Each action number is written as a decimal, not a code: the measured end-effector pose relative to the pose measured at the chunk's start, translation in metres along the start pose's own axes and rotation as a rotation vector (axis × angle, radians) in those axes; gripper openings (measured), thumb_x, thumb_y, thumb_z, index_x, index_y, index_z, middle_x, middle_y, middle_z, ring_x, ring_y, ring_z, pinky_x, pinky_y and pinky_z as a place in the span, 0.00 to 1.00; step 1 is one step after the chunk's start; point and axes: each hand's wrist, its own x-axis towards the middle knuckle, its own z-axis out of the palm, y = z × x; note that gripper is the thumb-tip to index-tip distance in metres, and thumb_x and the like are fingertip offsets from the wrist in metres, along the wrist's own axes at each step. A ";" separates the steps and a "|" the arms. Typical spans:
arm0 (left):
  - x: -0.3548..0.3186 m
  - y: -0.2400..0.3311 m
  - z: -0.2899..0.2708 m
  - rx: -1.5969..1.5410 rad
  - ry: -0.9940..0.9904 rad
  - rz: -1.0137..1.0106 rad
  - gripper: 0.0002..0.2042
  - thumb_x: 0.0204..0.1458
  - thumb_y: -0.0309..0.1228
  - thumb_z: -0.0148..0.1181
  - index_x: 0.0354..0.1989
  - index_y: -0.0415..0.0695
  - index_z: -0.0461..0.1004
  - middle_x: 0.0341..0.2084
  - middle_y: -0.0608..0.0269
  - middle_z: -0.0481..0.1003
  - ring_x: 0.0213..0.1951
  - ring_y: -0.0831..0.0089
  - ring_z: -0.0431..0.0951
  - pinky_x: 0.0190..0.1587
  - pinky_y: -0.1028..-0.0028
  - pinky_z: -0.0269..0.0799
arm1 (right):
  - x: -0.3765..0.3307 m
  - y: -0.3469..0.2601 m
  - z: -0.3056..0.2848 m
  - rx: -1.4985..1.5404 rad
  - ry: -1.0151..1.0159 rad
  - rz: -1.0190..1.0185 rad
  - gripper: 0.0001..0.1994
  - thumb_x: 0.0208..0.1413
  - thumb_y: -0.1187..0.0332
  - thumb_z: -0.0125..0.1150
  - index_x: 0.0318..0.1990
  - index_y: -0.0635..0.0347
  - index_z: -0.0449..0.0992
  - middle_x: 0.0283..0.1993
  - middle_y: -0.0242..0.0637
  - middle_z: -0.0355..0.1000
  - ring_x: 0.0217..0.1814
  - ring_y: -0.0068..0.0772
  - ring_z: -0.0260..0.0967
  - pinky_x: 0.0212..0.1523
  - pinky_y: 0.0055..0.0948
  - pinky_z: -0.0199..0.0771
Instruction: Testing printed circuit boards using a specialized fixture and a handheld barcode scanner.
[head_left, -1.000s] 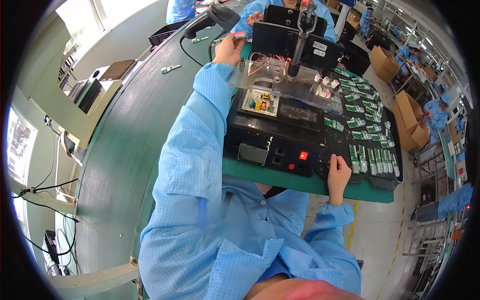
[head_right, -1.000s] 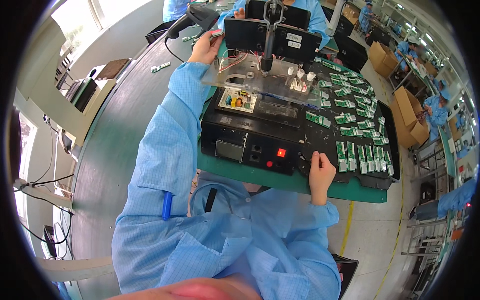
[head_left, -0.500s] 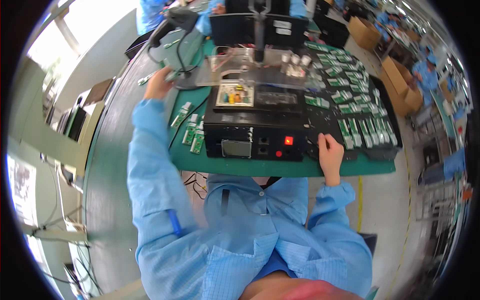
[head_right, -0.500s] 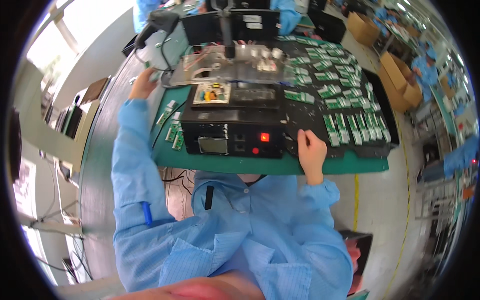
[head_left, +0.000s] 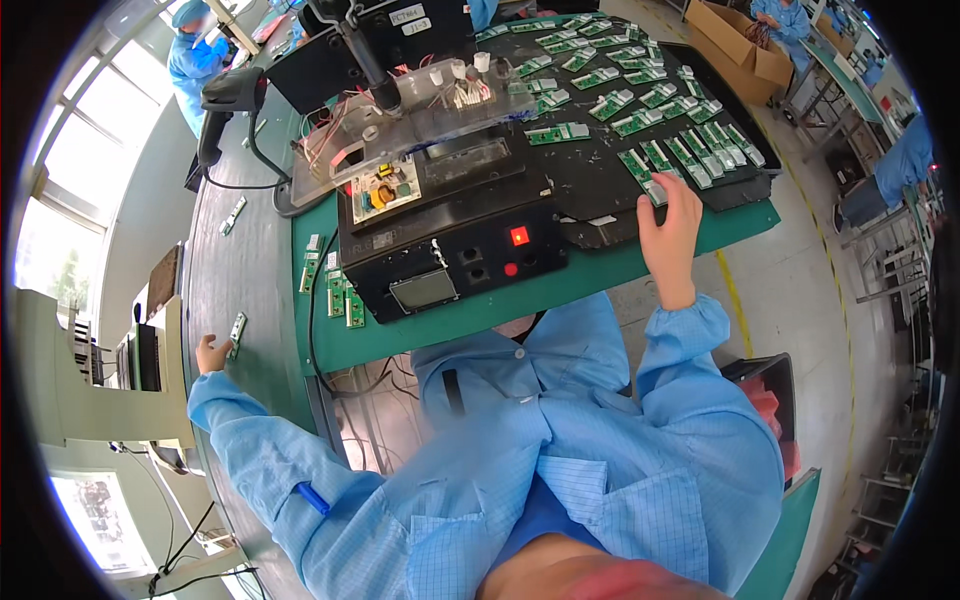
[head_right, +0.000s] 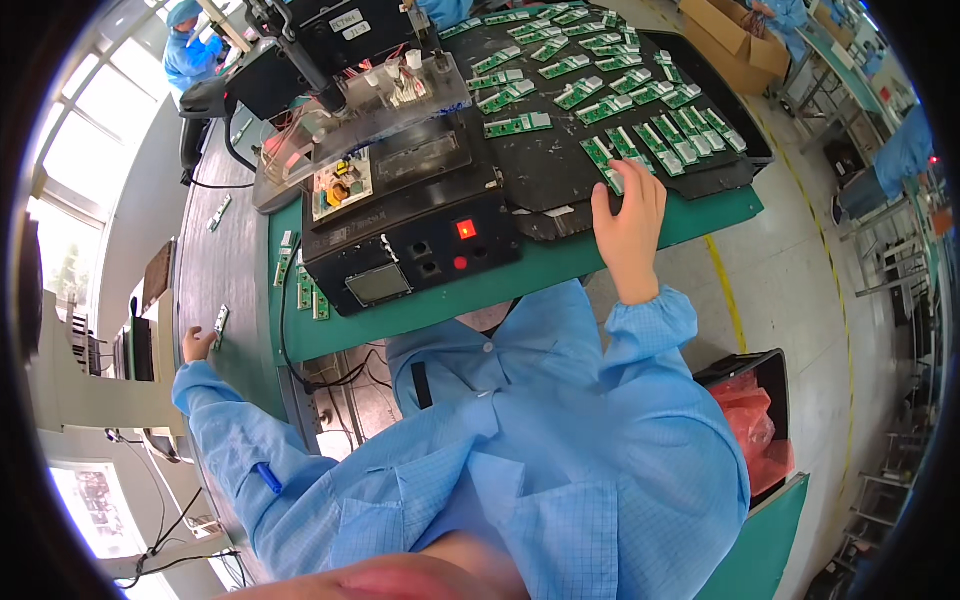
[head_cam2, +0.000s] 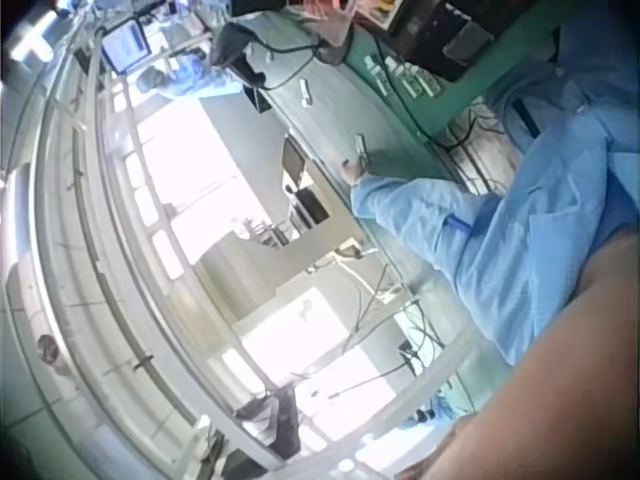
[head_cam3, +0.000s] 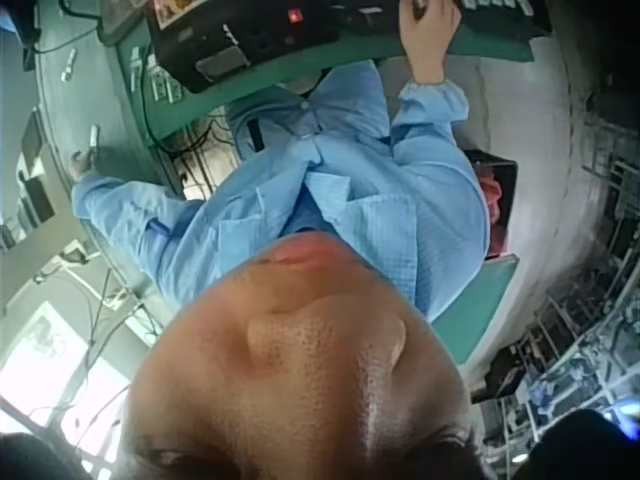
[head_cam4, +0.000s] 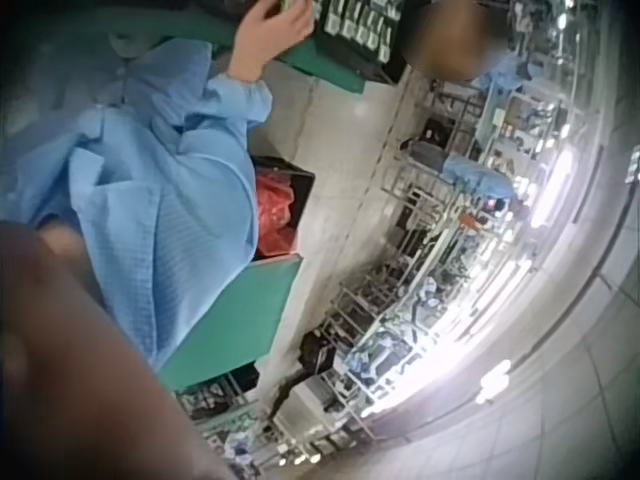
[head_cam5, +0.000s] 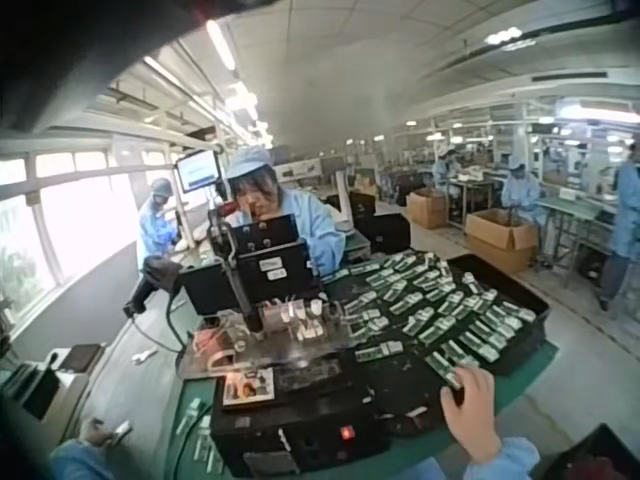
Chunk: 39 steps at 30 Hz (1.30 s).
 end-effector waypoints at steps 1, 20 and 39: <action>0.002 -0.001 0.006 -0.050 0.036 0.054 0.22 0.43 0.38 0.68 0.46 0.41 0.76 0.38 0.50 0.75 0.40 0.58 0.75 0.41 0.61 0.74 | -0.001 0.002 -0.002 -0.146 -0.014 -0.074 0.14 0.54 0.70 0.61 0.49 0.58 0.75 0.54 0.42 0.71 0.56 0.44 0.65 0.53 0.40 0.66; -0.098 0.254 0.002 -0.533 0.521 0.505 0.08 0.49 0.26 0.56 0.37 0.43 0.76 0.39 0.54 0.73 0.47 0.54 0.72 0.49 0.63 0.69 | 0.063 -0.016 -0.009 0.136 -1.039 -0.474 0.19 0.52 0.76 0.59 0.53 0.55 0.76 0.38 0.38 0.65 0.44 0.40 0.62 0.47 0.34 0.65; -0.100 0.258 0.001 -0.461 0.281 0.609 0.08 0.52 0.29 0.54 0.39 0.44 0.75 0.37 0.58 0.72 0.47 0.59 0.71 0.50 0.62 0.67 | 0.033 -0.150 0.081 0.166 -0.312 -0.518 0.11 0.57 0.71 0.59 0.46 0.60 0.76 0.46 0.41 0.73 0.49 0.46 0.70 0.50 0.37 0.68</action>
